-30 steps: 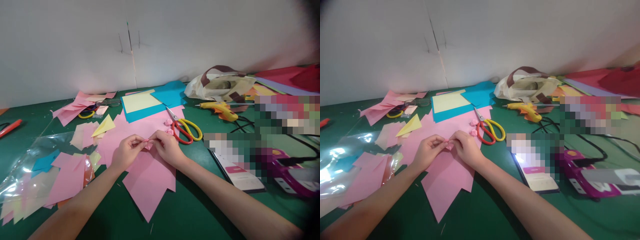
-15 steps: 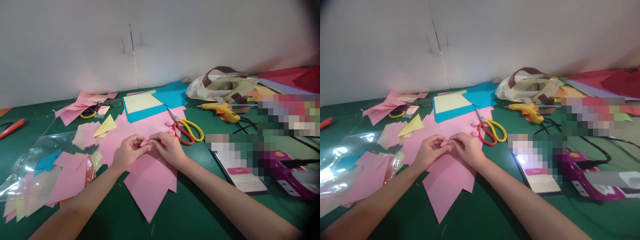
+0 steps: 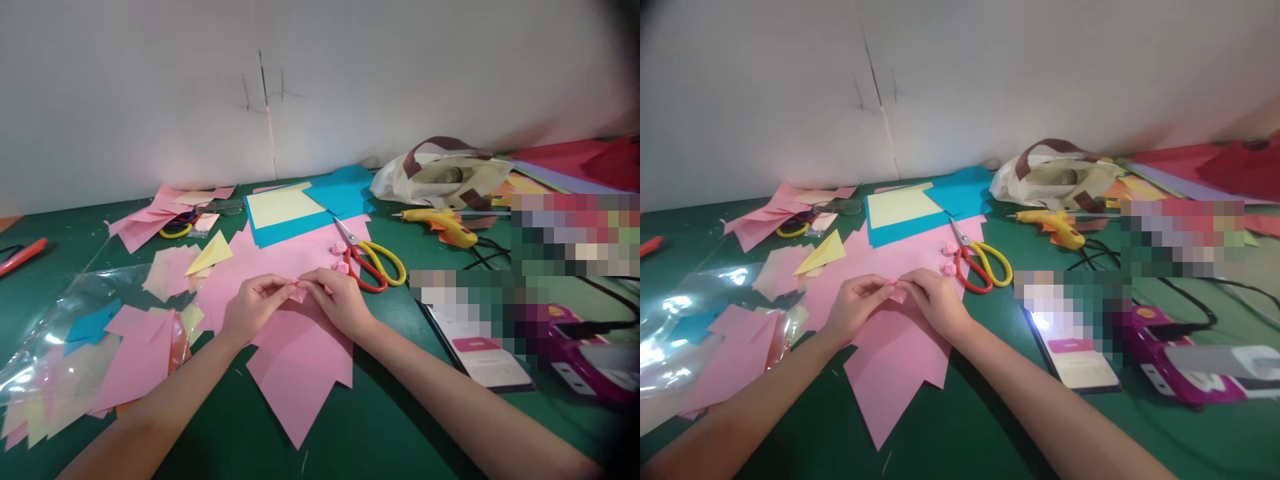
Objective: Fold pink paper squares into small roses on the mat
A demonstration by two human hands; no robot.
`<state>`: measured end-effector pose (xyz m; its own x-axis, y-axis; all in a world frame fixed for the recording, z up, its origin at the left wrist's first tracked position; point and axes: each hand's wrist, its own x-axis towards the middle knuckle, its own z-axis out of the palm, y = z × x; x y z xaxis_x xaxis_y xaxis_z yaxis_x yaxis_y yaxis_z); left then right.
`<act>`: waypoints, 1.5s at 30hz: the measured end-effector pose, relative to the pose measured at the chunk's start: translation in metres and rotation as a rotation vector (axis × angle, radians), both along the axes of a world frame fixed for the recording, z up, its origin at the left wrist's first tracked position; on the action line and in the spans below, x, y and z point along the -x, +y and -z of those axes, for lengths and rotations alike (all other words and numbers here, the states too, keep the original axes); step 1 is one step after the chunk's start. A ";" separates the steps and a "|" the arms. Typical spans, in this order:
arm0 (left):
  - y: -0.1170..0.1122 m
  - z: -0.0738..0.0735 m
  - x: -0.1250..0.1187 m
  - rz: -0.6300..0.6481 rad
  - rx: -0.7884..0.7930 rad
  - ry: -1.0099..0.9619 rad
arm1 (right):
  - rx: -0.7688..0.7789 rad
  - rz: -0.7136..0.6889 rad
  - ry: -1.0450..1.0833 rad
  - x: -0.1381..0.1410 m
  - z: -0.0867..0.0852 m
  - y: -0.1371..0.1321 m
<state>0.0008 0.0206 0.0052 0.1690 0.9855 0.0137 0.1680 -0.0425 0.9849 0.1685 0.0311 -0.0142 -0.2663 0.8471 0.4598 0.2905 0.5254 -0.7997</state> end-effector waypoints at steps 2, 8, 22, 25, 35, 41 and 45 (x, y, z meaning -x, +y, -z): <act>0.001 0.000 0.001 0.015 -0.005 0.000 | 0.051 0.006 0.040 0.000 -0.001 0.000; 0.001 0.004 0.003 0.040 0.016 -0.047 | 0.268 -0.034 0.191 -0.001 -0.001 0.002; 0.000 0.005 0.001 -0.014 0.116 -0.159 | 0.232 -0.069 0.212 -0.001 -0.003 0.003; 0.000 0.004 0.000 -0.039 0.125 -0.161 | 0.230 -0.082 0.213 -0.001 -0.003 0.003; 0.000 0.003 0.000 -0.013 0.050 -0.096 | 0.204 -0.107 0.196 -0.001 -0.004 0.003; -0.001 0.001 -0.003 0.063 0.009 0.013 | 0.201 -0.096 0.150 0.000 -0.005 0.000; -0.003 -0.001 -0.005 0.014 -0.007 0.068 | 0.283 -0.112 0.201 0.001 -0.004 0.001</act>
